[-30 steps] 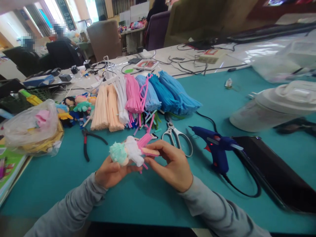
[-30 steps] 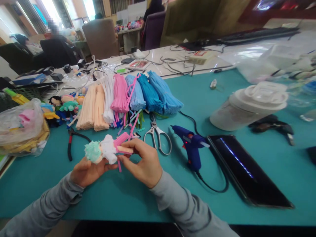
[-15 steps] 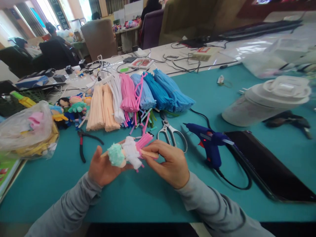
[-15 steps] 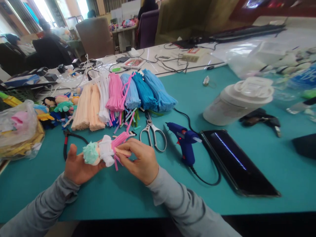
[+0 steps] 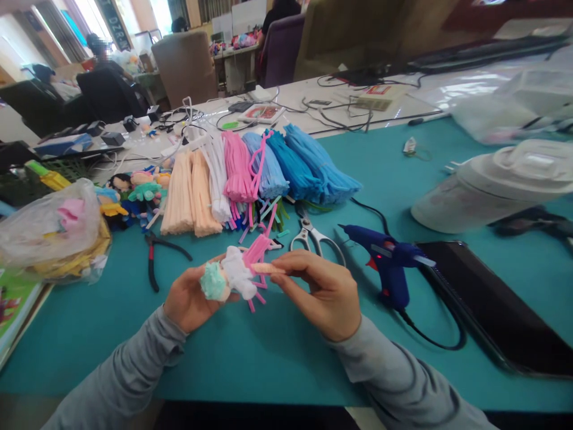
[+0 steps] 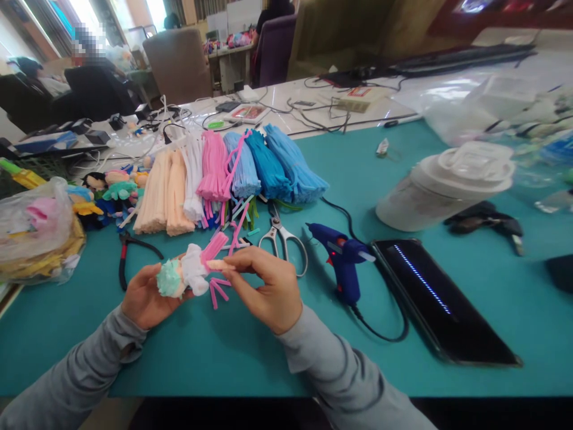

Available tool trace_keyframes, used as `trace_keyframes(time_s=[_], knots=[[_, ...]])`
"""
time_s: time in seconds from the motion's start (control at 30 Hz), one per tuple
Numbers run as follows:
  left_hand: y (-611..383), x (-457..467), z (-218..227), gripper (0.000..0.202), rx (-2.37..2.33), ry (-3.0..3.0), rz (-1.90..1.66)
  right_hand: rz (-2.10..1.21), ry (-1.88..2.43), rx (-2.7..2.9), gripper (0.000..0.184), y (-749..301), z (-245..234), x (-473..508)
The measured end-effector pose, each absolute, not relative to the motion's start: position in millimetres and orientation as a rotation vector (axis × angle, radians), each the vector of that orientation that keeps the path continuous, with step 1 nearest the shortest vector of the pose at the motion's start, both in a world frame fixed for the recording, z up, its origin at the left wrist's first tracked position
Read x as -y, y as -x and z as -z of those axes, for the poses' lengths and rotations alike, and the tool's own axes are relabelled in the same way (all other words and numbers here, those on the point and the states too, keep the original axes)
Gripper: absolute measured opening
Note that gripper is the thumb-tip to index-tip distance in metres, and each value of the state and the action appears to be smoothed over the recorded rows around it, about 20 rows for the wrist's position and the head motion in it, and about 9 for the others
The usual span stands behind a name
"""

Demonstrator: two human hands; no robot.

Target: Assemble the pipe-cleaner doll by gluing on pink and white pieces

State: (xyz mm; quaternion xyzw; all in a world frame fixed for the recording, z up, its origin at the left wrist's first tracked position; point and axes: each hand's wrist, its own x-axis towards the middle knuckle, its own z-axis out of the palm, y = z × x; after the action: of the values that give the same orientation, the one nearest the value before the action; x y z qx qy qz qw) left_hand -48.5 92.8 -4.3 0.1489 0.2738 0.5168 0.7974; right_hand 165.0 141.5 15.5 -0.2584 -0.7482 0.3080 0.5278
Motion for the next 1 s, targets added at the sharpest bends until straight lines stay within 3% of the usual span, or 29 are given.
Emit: trace_keyframes(time_s=[0.27, 0.43, 0.6, 0.77, 0.87, 1.0], knots=[[53, -95, 6, 0.041, -0.583, -0.278, -1.019, -0.684, 0.566, 1.849, 0.014, -167, -16, -147], [59, -96, 4, 0.023, -0.531, -0.281, -1.073, -0.65, 0.643, 1.816, 0.039, -178, -11, -144], [63, -94, 0, 0.014, -0.495, -0.3, -1.19, -0.359, 0.733, 1.339, 0.031, -203, -8, -125], [55, -91, -1, 0.027, -0.474, -0.301, -1.164, -0.215, 1.052, 1.112, 0.021, -250, -6, -105], [48, -89, -2, 0.042, -0.443, -0.328, -1.099, -0.227, 1.406, 1.233, 0.033, -275, -1, -108], [42, -85, -1, 0.033, -0.42, -0.332, -1.015, -0.044, 1.551, 1.578, 0.042, -286, 7, -129]])
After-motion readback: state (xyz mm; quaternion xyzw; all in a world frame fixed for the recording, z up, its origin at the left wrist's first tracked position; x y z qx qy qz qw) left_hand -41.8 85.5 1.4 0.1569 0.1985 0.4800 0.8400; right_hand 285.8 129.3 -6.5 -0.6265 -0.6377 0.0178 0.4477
